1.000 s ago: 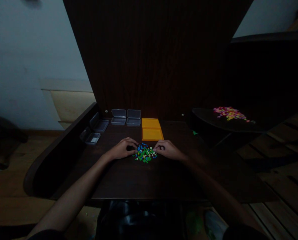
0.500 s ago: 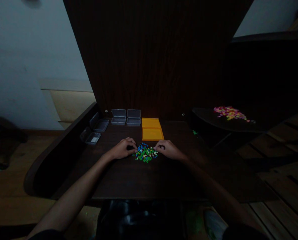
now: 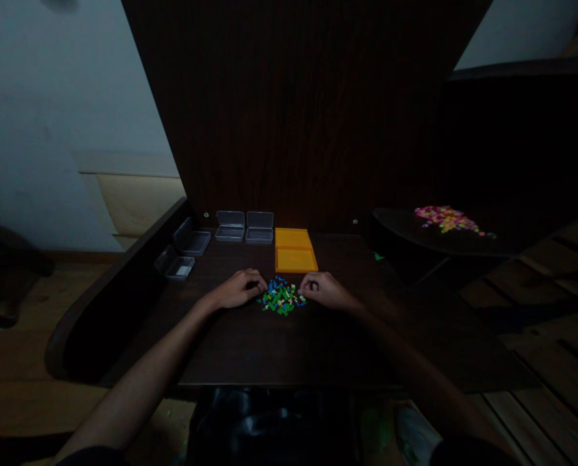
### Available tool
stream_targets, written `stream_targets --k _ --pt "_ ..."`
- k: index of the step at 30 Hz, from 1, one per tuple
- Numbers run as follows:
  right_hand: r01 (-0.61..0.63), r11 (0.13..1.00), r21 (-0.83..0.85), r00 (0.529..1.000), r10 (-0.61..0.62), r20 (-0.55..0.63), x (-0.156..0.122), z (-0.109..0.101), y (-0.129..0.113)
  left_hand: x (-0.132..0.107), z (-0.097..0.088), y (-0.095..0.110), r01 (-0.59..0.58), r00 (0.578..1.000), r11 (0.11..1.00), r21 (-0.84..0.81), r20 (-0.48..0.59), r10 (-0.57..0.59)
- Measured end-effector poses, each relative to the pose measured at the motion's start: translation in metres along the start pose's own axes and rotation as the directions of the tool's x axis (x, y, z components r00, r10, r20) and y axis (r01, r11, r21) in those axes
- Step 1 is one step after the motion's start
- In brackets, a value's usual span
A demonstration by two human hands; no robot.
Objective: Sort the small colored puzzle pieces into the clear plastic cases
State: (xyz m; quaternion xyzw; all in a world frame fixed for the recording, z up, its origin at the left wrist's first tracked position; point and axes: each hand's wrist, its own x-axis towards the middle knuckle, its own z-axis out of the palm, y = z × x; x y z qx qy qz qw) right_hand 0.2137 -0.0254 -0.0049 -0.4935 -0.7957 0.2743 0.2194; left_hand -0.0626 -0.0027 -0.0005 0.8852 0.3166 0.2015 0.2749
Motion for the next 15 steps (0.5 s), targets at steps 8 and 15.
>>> stream_targets --k 8,15 --pt "-0.01 0.999 0.034 1.0 0.01 0.01 0.0009 0.0003 0.0051 -0.0006 0.0036 -0.0014 0.008 1.0 0.999 0.035 0.002 -0.008" --pt "-0.016 0.998 0.054 1.0 0.016 0.005 0.001 0.0012 0.0086 0.0002 0.0024 -0.0006 0.028 0.999 0.999 -0.016 0.019 -0.028"
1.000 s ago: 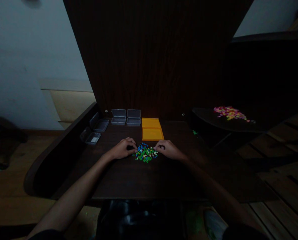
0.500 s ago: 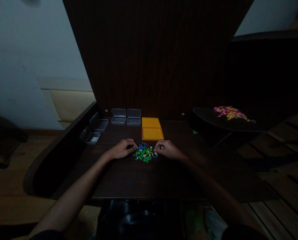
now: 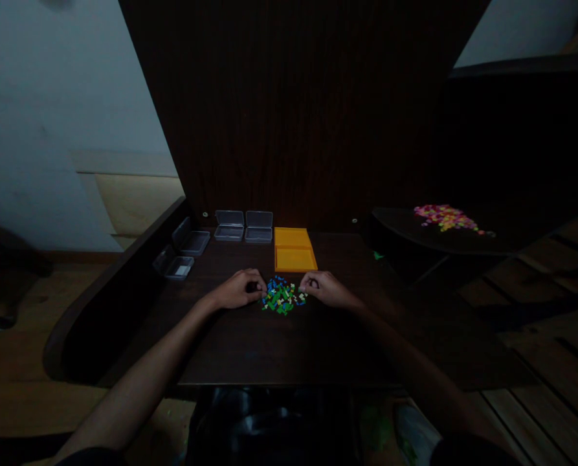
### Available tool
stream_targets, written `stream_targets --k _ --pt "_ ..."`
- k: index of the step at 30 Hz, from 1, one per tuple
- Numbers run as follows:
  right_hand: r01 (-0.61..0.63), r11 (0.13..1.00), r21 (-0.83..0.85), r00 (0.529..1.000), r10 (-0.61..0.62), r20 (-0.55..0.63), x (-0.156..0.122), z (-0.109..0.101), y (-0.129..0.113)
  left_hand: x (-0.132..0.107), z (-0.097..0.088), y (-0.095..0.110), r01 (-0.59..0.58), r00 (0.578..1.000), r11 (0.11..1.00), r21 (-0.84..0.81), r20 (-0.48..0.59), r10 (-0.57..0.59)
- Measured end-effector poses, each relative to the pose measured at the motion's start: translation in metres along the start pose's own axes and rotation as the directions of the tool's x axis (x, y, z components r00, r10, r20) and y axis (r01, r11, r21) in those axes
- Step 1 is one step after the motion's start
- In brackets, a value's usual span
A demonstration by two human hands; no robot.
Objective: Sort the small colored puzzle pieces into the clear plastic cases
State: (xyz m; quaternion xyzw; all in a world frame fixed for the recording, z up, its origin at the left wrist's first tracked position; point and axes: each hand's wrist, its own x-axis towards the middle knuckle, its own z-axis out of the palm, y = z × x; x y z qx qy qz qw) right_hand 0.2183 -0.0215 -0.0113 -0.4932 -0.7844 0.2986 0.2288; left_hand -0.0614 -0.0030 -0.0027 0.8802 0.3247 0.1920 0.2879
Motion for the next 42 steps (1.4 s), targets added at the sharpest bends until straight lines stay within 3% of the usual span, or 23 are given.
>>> stream_targets --k 12,18,26,36,42 --pt "-0.014 0.994 0.112 0.998 0.021 -0.062 -0.002 -0.005 0.001 -0.001 -0.001 0.001 0.064 0.996 0.991 -0.12 -0.05 -0.071" --pt "-0.003 0.996 0.084 0.997 0.009 -0.078 -0.002 -0.004 0.003 -0.001 0.0 -0.005 0.046 0.994 0.996 -0.079 -0.091 -0.053" --pt "0.042 0.999 -0.011 0.996 -0.043 -0.08 0.0 -0.001 0.006 0.001 0.003 -0.014 -0.059 0.992 0.997 0.049 -0.113 0.064" --pt "0.056 0.997 -0.05 0.996 -0.059 -0.068 0.0 -0.001 0.009 0.0 0.001 -0.013 -0.037 0.992 0.994 0.104 -0.117 0.049" --pt "0.097 0.995 -0.022 0.995 -0.098 -0.019 0.0 -0.003 0.006 0.001 0.004 -0.004 0.022 0.986 0.999 0.023 -0.164 -0.018"
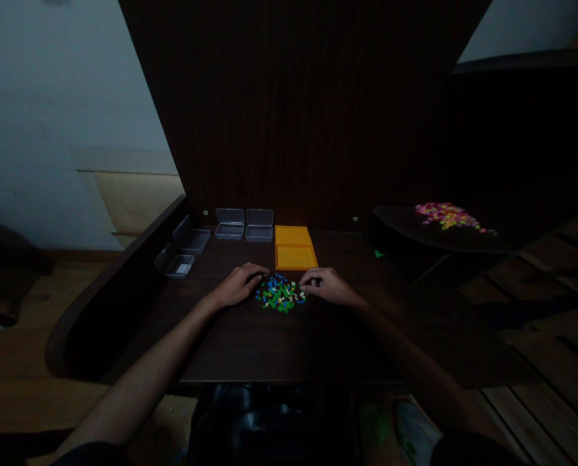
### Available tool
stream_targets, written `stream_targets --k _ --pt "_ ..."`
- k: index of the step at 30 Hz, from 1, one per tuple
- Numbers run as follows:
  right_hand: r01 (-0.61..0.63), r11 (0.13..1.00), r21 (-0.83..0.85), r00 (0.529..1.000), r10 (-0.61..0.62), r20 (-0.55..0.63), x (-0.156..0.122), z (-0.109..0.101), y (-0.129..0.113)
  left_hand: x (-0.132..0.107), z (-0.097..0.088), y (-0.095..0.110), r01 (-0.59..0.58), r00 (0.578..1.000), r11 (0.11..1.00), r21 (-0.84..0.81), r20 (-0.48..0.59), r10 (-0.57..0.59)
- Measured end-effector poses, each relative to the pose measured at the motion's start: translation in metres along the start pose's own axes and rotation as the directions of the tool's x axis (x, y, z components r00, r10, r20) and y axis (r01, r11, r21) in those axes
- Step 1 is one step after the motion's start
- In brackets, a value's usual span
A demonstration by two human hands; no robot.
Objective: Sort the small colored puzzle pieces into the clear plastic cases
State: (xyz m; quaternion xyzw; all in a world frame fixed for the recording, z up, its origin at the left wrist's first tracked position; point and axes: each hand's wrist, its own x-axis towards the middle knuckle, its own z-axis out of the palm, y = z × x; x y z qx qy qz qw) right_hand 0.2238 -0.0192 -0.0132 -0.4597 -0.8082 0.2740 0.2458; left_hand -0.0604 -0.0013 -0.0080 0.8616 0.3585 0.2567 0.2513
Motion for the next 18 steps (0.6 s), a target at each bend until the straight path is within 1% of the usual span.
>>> stream_targets --k 3,6,11,14,18 --pt "-0.003 1.0 -0.011 0.999 0.002 -0.037 0.0 0.003 -0.002 0.0 0.003 0.004 0.067 0.998 0.996 -0.059 0.011 -0.067" --pt "0.036 0.999 -0.019 0.998 -0.037 -0.052 0.001 0.007 -0.004 0.001 0.006 0.005 0.106 0.994 0.99 -0.092 0.05 -0.102" --pt "0.112 0.994 -0.004 0.993 -0.112 -0.036 0.002 0.009 -0.005 0.001 0.007 0.005 0.092 0.993 0.988 -0.127 0.082 -0.082" --pt "0.127 0.992 -0.021 0.991 -0.128 -0.045 0.002 0.011 -0.003 0.001 0.008 0.005 0.082 0.995 0.985 -0.152 0.069 -0.072" --pt "0.158 0.986 -0.058 0.986 -0.16 -0.041 0.003 0.015 -0.002 0.0 0.01 0.005 0.086 0.995 0.991 -0.104 0.068 -0.079"
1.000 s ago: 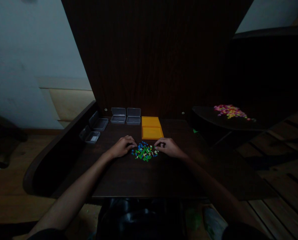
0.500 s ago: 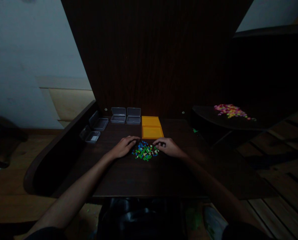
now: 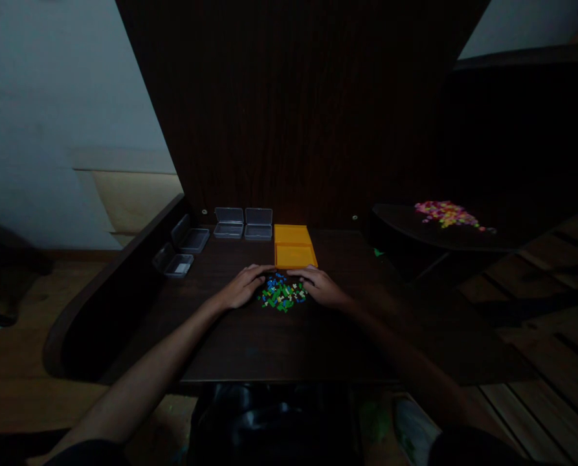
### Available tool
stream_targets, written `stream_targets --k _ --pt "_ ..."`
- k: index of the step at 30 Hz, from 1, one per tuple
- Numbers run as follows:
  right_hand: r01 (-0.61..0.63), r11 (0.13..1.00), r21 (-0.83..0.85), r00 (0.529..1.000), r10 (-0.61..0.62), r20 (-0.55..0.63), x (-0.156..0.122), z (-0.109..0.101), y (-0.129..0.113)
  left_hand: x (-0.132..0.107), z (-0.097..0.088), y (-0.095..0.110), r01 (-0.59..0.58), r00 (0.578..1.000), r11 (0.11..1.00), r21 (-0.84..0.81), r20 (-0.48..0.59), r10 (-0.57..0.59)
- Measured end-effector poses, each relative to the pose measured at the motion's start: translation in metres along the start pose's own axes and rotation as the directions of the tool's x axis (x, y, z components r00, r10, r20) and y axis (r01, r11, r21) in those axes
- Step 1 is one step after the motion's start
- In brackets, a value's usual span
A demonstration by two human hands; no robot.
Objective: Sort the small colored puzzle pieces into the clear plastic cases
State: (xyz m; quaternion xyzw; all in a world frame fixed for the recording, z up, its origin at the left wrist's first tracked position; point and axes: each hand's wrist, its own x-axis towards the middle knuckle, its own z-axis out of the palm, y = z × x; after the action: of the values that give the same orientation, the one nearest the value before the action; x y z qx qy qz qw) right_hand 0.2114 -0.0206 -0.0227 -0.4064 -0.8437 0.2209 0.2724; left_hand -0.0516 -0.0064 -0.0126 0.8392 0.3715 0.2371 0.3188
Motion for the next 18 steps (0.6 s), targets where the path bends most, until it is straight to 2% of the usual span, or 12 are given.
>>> stream_targets --k 3,8,14,18 --pt "0.044 0.999 -0.012 0.999 -0.044 0.006 0.0 0.001 -0.002 0.0 0.0 0.001 0.014 1.0 0.999 0.042 0.013 -0.015" --pt "0.03 0.999 -0.023 0.999 -0.031 -0.027 0.0 0.0 -0.004 0.0 -0.001 0.003 -0.009 1.0 1.0 -0.001 0.013 0.009" --pt "0.016 0.997 -0.072 0.999 -0.014 0.032 0.004 0.012 -0.002 0.0 0.001 0.003 0.014 0.999 1.0 0.017 0.037 -0.014" --pt "0.065 0.995 -0.072 0.997 -0.063 0.037 0.004 0.014 -0.004 0.0 0.001 0.004 0.017 0.999 0.999 0.041 0.043 -0.019"
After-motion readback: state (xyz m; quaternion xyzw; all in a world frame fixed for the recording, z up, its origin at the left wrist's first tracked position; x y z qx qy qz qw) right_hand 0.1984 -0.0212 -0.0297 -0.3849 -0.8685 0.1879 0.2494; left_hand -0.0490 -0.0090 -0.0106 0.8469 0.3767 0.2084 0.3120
